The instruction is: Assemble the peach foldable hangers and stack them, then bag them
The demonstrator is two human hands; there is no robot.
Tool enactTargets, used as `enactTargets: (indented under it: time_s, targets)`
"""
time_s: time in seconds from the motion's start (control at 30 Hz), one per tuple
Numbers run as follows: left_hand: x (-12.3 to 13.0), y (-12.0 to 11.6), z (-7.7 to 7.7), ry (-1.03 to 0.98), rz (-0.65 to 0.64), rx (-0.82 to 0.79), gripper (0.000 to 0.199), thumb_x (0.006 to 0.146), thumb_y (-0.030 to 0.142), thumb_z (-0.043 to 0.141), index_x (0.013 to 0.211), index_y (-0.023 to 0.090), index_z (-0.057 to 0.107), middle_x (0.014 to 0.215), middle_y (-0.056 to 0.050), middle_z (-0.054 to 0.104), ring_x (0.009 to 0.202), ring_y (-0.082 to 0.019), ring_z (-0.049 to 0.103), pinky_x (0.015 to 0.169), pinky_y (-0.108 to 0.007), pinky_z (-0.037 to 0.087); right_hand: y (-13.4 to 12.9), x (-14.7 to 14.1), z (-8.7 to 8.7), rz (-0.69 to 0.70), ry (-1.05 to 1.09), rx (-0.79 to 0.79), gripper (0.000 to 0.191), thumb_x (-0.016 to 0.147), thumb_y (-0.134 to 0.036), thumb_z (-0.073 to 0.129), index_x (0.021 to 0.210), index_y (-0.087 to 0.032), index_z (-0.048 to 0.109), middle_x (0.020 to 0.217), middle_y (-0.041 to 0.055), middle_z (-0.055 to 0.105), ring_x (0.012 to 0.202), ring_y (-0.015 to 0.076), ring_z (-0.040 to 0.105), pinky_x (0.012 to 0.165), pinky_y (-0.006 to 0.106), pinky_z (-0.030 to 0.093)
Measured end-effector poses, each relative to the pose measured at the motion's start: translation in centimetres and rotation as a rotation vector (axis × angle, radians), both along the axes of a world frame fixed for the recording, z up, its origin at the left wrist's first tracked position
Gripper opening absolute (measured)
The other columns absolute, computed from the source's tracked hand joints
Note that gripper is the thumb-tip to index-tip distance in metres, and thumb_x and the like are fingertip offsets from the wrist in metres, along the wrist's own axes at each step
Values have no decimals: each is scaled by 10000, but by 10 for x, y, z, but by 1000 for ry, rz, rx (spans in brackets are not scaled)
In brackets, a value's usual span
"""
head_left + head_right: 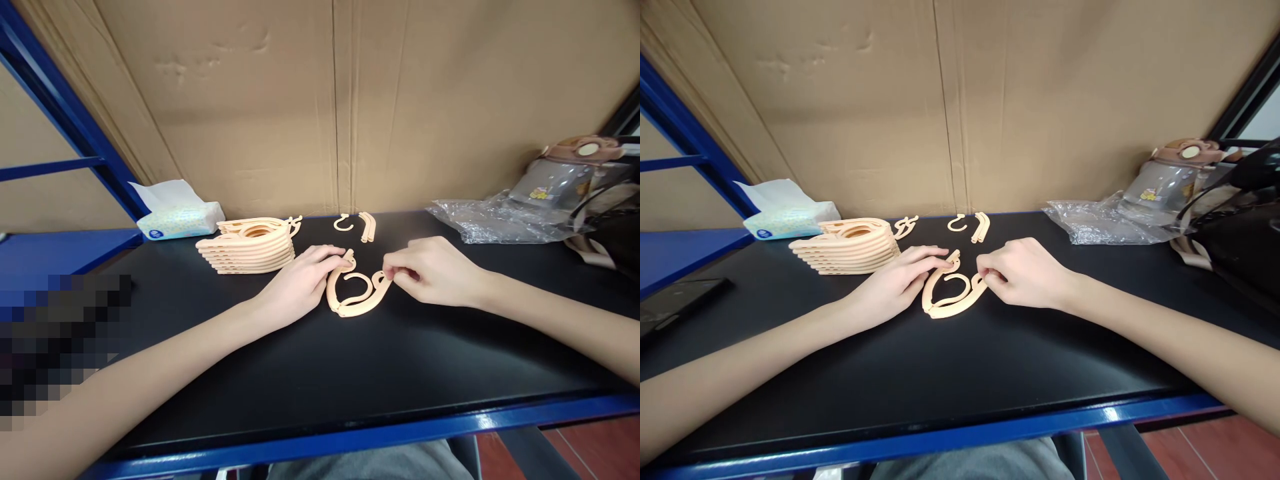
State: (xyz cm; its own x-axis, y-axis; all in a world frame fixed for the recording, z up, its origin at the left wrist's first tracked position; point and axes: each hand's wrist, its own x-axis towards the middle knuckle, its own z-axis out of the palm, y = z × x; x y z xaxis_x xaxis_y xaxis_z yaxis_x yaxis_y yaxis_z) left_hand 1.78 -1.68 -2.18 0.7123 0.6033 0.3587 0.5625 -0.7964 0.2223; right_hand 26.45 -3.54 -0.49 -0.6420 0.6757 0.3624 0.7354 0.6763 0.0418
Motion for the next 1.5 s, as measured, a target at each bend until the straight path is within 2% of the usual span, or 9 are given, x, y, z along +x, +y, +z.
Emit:
enactTargets:
  time_s: [0.17,0.37,0.63,0.77,0.93,1.03,1.17,1.3,1.5]
  targets:
    - [3,-4,2,18,-59,-19,315,932,116,379,1196,221,515,1222,-31,575,1107,-183,524,971,-381,435,-1,-3,0,35,35,-151,169,817,-152,432,768,-209,584,739,-24,665,637,133,564,599,254,334]
    - [2,-8,4,4,-93,-38,380,866,87,437,1216,225,487,1286,-57,492,1187,-198,468,1002,-379,427,0,-2,1,44,40,-137,169,905,-257,411,874,-204,569,776,2,627,675,142,555,644,267,376]
    - [2,-8,5,-14,-69,-96,489,838,243,559,1304,234,409,1389,-80,416,1297,-231,381,1073,-433,361,-3,-6,-1,67,-4,-63,450,811,-605,523,983,-190,551,882,51,646,834,234,575,786,372,403]
    - [0,-6,2,18,-70,-141,618,822,345,602,1374,230,348,1450,-90,367,1361,-246,299,1103,-440,318,-5,-7,0,90,64,-253,557,759,-616,582,1141,-216,514,1125,72,619,1049,276,539,878,412,404]
    - [-1,-4,-1,82,-45,-187,785,800,545,599,1433,225,263,1426,-126,410,1323,-317,360,1081,-520,294,-2,-3,0,184,223,-520,578,776,-554,602,1252,-266,443,1299,46,535,1121,227,531,896,362,427]
    - [-1,-5,1,59,-60,-195,751,806,567,587,1418,254,287,1390,-107,457,1272,-299,429,1049,-498,339,4,0,-1,86,337,-464,459,827,-531,545,1179,-238,515,1207,52,589,1069,216,547,866,351,421]
    - [1,-7,5,10,-3,-174,654,804,550,603,1347,256,384,1301,-79,514,1170,-251,518,952,-405,448,16,6,-1,-86,361,-536,356,843,-511,506,923,-190,639,828,30,644,775,179,568,694,313,405]
    - [1,-8,11,-51,40,-60,563,823,525,595,1284,246,434,1265,-69,518,1134,-240,527,936,-391,455,22,10,2,-48,456,-782,359,813,-515,536,733,-171,601,651,-19,545,624,119,469,615,275,339]
    - [1,-10,13,19,56,46,613,813,498,624,1315,223,404,1336,-74,474,1171,-243,504,964,-384,447,16,5,5,-10,654,-966,385,795,-496,585,617,-179,458,578,-59,402,562,85,335,577,259,270]
